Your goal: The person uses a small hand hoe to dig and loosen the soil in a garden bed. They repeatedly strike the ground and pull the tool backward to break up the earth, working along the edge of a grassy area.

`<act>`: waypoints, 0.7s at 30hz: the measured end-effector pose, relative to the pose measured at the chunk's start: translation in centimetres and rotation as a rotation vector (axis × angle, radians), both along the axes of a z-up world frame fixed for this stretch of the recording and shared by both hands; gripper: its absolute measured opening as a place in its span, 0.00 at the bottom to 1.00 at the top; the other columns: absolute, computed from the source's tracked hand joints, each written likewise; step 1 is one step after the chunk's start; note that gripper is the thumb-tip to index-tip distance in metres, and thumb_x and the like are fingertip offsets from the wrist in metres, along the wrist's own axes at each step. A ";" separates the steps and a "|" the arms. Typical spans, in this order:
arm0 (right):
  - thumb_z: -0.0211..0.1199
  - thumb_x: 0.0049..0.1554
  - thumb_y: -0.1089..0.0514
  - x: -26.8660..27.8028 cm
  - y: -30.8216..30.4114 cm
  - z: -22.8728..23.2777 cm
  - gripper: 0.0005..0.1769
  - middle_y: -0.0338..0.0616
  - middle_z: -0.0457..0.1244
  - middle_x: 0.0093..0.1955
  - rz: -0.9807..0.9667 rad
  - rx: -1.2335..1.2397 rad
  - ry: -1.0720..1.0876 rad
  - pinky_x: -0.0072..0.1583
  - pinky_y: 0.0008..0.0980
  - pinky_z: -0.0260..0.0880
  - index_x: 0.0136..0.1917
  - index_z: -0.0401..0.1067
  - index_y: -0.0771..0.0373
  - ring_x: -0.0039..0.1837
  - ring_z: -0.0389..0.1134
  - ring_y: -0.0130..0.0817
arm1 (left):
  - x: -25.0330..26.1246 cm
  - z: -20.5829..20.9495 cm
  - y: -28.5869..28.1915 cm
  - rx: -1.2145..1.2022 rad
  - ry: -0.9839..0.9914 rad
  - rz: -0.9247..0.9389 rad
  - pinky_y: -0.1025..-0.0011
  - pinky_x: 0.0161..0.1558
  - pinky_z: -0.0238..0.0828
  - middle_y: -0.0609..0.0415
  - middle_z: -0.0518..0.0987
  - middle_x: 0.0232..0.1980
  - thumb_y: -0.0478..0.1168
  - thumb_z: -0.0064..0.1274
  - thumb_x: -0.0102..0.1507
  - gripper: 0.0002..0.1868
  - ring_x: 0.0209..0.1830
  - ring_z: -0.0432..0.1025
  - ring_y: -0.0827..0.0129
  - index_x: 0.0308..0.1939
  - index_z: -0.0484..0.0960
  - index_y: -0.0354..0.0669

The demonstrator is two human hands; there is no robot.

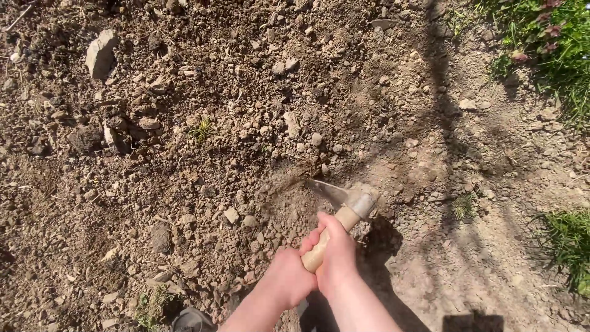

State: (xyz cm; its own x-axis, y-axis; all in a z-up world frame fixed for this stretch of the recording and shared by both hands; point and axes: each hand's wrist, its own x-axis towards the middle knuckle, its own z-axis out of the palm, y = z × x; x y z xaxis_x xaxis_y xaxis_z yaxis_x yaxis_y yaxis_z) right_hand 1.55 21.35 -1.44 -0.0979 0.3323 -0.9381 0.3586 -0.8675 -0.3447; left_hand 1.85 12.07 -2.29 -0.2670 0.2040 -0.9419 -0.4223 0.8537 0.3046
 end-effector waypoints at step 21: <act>0.61 0.57 0.45 1.6 11.7 -4.3 0.19 0.33 0.52 0.26 -0.094 -0.002 0.223 0.37 0.35 0.65 0.34 0.60 0.56 0.30 0.58 0.30 | -4.7 4.0 10.5 0.044 0.002 -0.232 0.54 0.59 0.76 0.47 0.84 0.55 0.53 0.48 0.56 0.28 0.60 0.77 0.54 0.53 0.83 0.41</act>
